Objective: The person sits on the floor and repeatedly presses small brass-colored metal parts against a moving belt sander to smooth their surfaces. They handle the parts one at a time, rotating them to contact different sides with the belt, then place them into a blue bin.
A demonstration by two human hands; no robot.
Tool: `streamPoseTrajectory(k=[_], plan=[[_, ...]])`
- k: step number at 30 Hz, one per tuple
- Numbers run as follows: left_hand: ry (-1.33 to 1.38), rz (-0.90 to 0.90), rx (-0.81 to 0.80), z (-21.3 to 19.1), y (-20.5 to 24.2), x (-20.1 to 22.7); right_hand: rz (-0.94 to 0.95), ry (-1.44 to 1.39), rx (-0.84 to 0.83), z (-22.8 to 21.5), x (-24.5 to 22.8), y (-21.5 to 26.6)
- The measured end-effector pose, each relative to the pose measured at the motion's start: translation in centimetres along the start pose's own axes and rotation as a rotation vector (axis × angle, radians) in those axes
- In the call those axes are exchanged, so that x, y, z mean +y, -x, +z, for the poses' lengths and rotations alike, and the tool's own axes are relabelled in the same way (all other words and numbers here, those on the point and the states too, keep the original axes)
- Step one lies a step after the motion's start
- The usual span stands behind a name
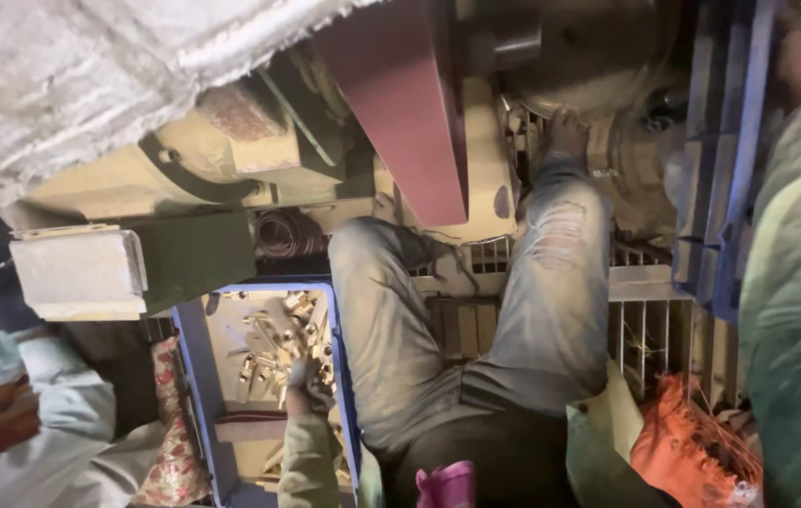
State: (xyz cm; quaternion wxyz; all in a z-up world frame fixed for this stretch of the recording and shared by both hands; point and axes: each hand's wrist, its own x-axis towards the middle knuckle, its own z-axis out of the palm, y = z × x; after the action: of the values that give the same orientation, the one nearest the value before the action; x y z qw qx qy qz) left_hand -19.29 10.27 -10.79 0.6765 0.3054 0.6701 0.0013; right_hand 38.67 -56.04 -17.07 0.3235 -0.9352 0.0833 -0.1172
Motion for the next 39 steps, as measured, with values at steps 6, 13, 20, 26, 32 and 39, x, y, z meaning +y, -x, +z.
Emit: streamPoseTrajectory(k=[6, 13, 20, 26, 32, 39], plan=[[0.064, 0.127, -0.271, 5.5, 1.0, 3.6, 0.123, -0.251, -0.088, -0.8, 1.6, 1.9], [-0.08, 0.059, -0.69, 14.8, 5.4, 2.4, 0.334, -0.647, -0.359, -11.2, 2.9, 9.7], [-0.535, 0.204, -1.085, 24.9, 8.4, -8.3, 0.09, 0.167, -0.19, -21.2, -10.3, 30.1], [-0.438, 0.518, -1.345, 24.8, 7.6, -8.1, -0.42, -0.078, -0.561, -13.5, -22.9, 37.8], [-0.736, 0.631, -1.09, 22.3, 8.0, -3.5, -0.671, -0.172, -0.422, -7.0, -26.0, 36.5], [-0.93, 0.701, -1.21, 28.1, 6.9, 1.3, -0.743, 0.051, -0.48, -3.6, -26.9, 29.7]])
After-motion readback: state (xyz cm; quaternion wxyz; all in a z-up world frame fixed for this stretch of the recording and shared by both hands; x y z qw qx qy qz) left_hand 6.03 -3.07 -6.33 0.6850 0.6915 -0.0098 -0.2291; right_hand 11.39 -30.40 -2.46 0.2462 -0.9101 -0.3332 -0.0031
